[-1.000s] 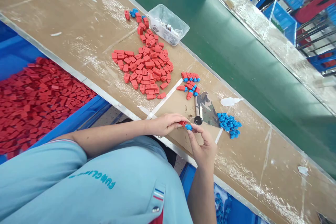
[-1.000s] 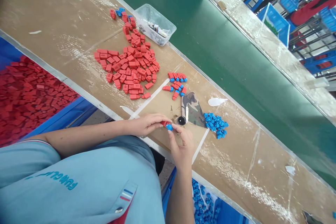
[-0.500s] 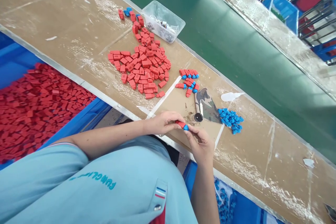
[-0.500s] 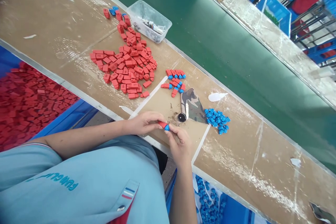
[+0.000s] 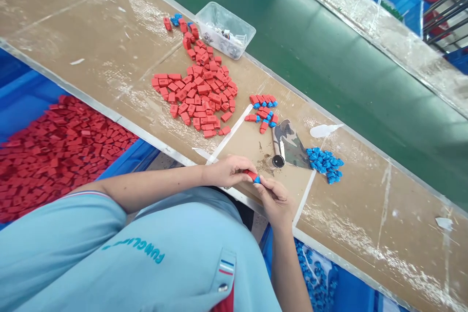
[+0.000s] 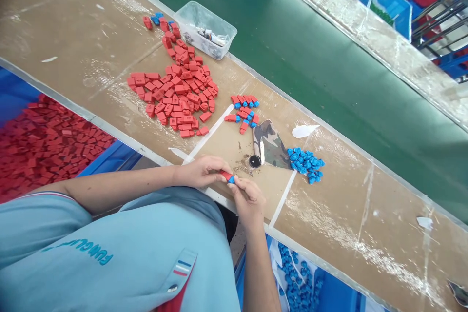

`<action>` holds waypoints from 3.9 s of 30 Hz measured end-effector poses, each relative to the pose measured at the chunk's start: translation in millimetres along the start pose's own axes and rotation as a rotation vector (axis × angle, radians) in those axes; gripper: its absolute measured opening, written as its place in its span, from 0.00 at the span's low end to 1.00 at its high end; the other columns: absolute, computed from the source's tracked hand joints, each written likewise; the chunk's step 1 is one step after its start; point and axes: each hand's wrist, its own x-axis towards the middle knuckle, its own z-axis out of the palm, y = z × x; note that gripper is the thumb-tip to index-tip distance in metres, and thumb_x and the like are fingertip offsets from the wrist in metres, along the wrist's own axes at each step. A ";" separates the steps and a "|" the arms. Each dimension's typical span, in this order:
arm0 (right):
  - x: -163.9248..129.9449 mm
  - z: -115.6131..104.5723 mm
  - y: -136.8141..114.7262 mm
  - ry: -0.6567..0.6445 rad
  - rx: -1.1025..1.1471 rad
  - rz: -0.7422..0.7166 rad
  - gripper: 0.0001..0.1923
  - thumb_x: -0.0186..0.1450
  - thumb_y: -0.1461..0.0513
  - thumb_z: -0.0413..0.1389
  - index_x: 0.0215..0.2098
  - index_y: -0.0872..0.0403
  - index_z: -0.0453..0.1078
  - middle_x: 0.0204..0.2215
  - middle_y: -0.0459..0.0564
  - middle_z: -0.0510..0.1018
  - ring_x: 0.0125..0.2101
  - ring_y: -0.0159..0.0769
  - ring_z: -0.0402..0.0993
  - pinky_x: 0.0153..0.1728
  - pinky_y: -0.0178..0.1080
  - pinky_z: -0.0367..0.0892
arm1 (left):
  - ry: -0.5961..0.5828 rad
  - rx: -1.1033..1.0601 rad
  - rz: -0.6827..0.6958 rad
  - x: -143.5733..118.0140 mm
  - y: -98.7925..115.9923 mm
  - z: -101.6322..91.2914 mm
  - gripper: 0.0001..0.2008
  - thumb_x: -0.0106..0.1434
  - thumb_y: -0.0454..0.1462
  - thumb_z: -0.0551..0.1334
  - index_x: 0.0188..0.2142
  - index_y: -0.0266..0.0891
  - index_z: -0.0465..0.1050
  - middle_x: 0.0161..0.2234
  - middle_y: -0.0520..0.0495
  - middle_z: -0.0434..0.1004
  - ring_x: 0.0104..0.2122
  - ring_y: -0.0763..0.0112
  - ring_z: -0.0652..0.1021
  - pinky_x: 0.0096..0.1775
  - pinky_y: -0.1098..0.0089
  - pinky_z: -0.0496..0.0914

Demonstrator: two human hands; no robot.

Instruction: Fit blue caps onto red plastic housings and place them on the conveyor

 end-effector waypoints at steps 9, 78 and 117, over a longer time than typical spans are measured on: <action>14.0 -49.0 18.4 0.220 -0.142 0.116 0.19 0.60 0.53 0.60 0.46 0.53 0.75 0.32 0.50 0.80 0.31 0.35 0.75 0.38 0.41 0.72 | 0.120 -0.852 -0.535 3.4 13.3 9.2 0.20 0.56 0.47 0.68 0.38 0.34 0.70 0.28 0.51 0.73 0.24 0.78 0.72 0.28 0.76 0.64; 28.1 -44.4 0.6 0.227 -0.009 0.024 0.12 0.58 0.57 0.63 0.39 0.51 0.76 0.37 0.51 0.78 0.38 0.37 0.76 0.42 0.43 0.73 | 0.222 0.160 0.012 -0.1 12.2 -26.7 0.08 0.62 0.29 0.56 0.40 0.35 0.69 0.38 0.45 0.73 0.38 0.71 0.74 0.41 0.71 0.71; 50.2 -42.9 -11.0 0.061 -0.628 -0.246 0.15 0.65 0.51 0.54 0.39 0.51 0.78 0.33 0.51 0.81 0.26 0.33 0.74 0.31 0.36 0.70 | 0.269 -0.031 -0.021 8.9 -10.6 9.5 0.13 0.59 0.27 0.58 0.42 0.35 0.73 0.39 0.44 0.75 0.40 0.70 0.75 0.42 0.70 0.72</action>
